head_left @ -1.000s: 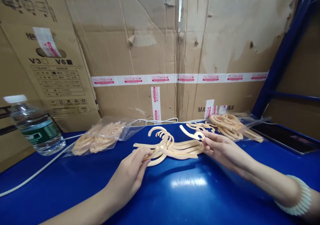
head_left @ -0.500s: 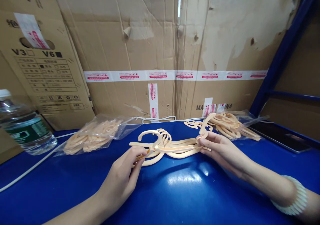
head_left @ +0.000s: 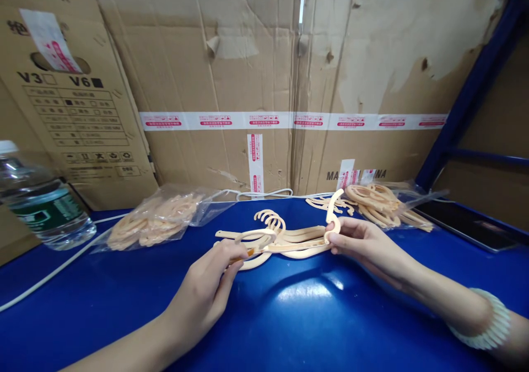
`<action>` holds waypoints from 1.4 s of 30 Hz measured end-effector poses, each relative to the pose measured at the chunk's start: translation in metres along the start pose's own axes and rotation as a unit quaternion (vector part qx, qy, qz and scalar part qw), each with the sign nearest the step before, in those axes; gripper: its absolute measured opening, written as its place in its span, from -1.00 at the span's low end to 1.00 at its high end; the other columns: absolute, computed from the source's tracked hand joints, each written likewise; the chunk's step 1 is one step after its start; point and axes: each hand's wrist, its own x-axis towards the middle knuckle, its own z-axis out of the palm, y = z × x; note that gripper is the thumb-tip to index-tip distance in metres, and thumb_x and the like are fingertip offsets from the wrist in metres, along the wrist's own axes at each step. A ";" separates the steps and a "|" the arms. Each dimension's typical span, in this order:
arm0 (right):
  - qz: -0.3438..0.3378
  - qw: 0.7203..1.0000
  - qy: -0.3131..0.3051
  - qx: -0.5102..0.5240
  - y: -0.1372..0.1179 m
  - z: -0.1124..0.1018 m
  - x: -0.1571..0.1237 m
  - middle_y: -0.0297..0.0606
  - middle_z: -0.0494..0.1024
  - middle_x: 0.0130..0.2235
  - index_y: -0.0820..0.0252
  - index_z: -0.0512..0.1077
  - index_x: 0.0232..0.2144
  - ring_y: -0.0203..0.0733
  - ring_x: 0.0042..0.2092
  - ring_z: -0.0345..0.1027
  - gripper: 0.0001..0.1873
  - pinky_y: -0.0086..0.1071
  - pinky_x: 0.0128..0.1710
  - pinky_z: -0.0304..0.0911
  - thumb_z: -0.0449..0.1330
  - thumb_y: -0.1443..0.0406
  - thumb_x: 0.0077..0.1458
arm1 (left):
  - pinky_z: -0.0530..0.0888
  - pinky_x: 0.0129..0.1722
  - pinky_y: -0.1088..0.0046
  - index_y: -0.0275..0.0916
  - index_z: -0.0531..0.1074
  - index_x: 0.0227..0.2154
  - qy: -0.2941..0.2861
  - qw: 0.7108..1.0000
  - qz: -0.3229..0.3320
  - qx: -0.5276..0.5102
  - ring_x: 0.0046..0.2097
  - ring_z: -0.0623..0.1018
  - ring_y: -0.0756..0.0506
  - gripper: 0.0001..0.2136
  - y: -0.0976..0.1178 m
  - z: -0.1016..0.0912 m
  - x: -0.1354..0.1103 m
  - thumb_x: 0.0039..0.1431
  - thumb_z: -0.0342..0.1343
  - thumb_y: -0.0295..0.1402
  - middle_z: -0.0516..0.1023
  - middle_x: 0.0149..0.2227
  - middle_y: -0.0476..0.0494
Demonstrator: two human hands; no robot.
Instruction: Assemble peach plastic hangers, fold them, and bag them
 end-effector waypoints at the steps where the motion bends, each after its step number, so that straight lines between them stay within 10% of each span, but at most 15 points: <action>1: 0.009 1.000 0.001 0.008 -0.001 0.000 0.000 -0.34 0.48 -0.38 0.18 0.50 -0.44 -0.33 -0.34 0.33 -0.69 -0.49 -0.33 0.33 0.50 0.18 -0.20 | 0.45 -0.12 0.45 -0.16 0.32 -0.11 -0.002 1.000 0.001 -0.004 -0.13 0.54 -0.07 -0.78 0.000 0.000 -0.001 0.32 -0.07 -0.59 0.50 -0.20 -0.10; 27: 0.001 1.000 -0.013 0.004 -0.002 0.008 -0.007 -0.33 0.51 -0.50 0.20 0.43 -0.55 -0.32 -0.47 0.32 -0.62 -0.42 -0.45 0.30 0.54 0.20 -0.32 | 0.52 -0.10 0.49 -0.17 0.35 -0.11 0.013 1.000 0.002 0.003 -0.13 0.60 -0.06 -0.83 0.003 0.001 0.001 0.32 -0.01 -0.53 0.56 -0.19 -0.11; 42: 0.093 0.991 -0.055 0.084 -0.003 0.004 -0.007 -0.15 0.60 -0.34 0.21 0.44 -0.43 -0.15 -0.22 0.49 -0.74 -0.35 -0.23 0.43 0.42 0.20 -0.04 | 0.46 -0.09 0.53 -0.19 0.34 -0.14 0.021 1.000 -0.001 0.002 -0.12 0.55 -0.03 -0.81 0.003 0.001 0.001 0.30 -0.02 -0.59 0.50 -0.21 -0.08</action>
